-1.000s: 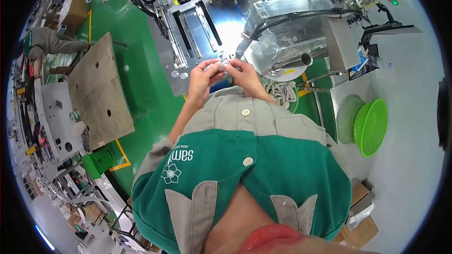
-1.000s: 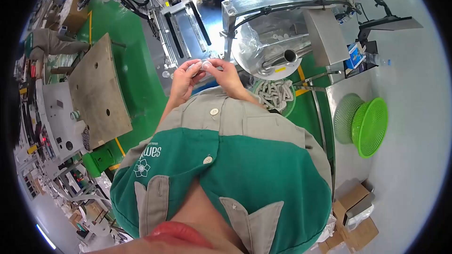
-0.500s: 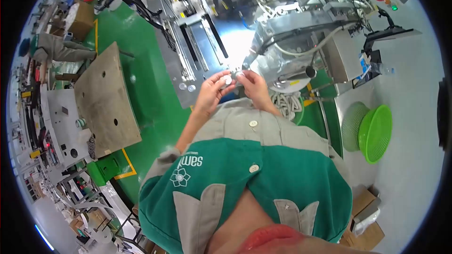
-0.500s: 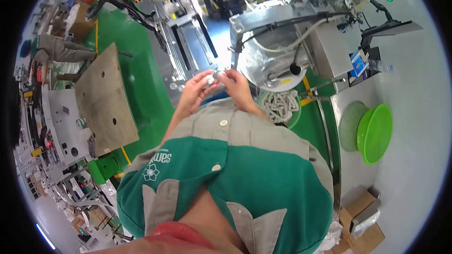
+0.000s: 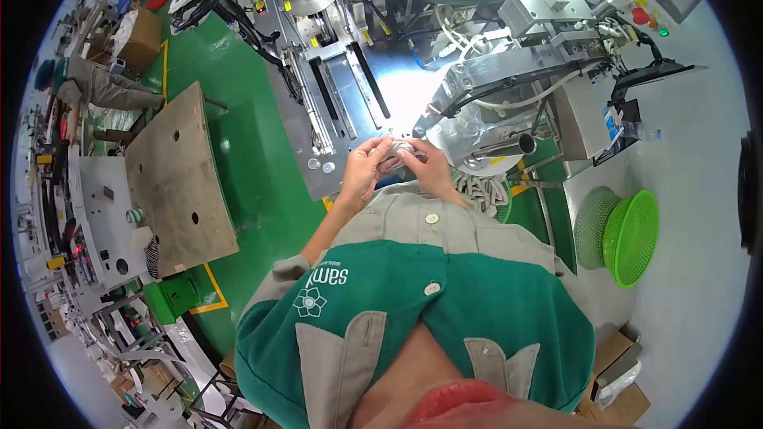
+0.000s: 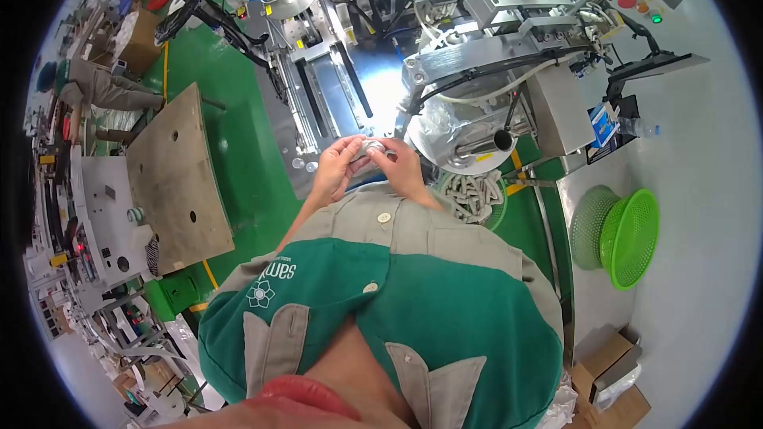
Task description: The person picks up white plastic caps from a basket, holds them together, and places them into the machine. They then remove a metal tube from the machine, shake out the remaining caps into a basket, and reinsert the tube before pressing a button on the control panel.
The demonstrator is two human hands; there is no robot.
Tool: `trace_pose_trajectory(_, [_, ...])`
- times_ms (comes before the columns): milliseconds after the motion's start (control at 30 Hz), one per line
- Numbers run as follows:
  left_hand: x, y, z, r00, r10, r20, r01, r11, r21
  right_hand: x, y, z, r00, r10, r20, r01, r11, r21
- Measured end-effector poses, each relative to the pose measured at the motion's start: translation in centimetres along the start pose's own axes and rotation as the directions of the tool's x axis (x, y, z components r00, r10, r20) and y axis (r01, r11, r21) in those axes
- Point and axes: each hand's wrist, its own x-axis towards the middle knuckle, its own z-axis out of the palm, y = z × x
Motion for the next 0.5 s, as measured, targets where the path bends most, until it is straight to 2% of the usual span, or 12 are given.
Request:
trace_pose_trajectory(100, [0.6,0.5,-0.7,0.999,0.006,0.042,-0.002,0.995,-0.095,0.8,-1.5,0.3,0.999,0.036,-0.022,-0.034,0.996,0.086])
trace_pose_trajectory(133, [0.7,0.7,-0.9,0.999,0.014,0.040,-0.011,0.997,-0.078,1.0,-1.7,0.5,0.999,0.050,-0.002,-0.049,0.988,0.150])
trace_pose_trajectory(233, [1.8,1.8,-2.1,0.999,-0.004,0.041,0.002,0.999,0.054,2.0,-2.3,1.2,0.989,0.140,0.048,-0.145,0.982,0.120])
trace_pose_trajectory(267, [2.1,2.0,-2.7,0.999,-0.024,0.042,0.019,0.994,0.109,2.2,-4.0,1.1,0.963,0.227,0.141,-0.244,0.963,0.116])
trace_pose_trajectory(367, [3.1,3.2,-3.7,0.998,-0.066,-0.005,0.066,0.992,0.109,3.1,-4.6,2.2,0.941,0.285,0.182,-0.333,0.873,0.357])
trace_pose_trajectory(467, [4.0,4.4,-4.3,0.988,-0.122,0.098,0.138,0.974,-0.182,4.6,-2.5,3.7,0.953,0.277,0.125,-0.301,0.799,0.521])
trace_pose_trajectory(500, [4.2,4.8,-4.4,0.983,-0.133,0.125,0.158,0.963,-0.217,5.1,-2.2,3.9,0.948,0.299,0.107,-0.309,0.790,0.529])
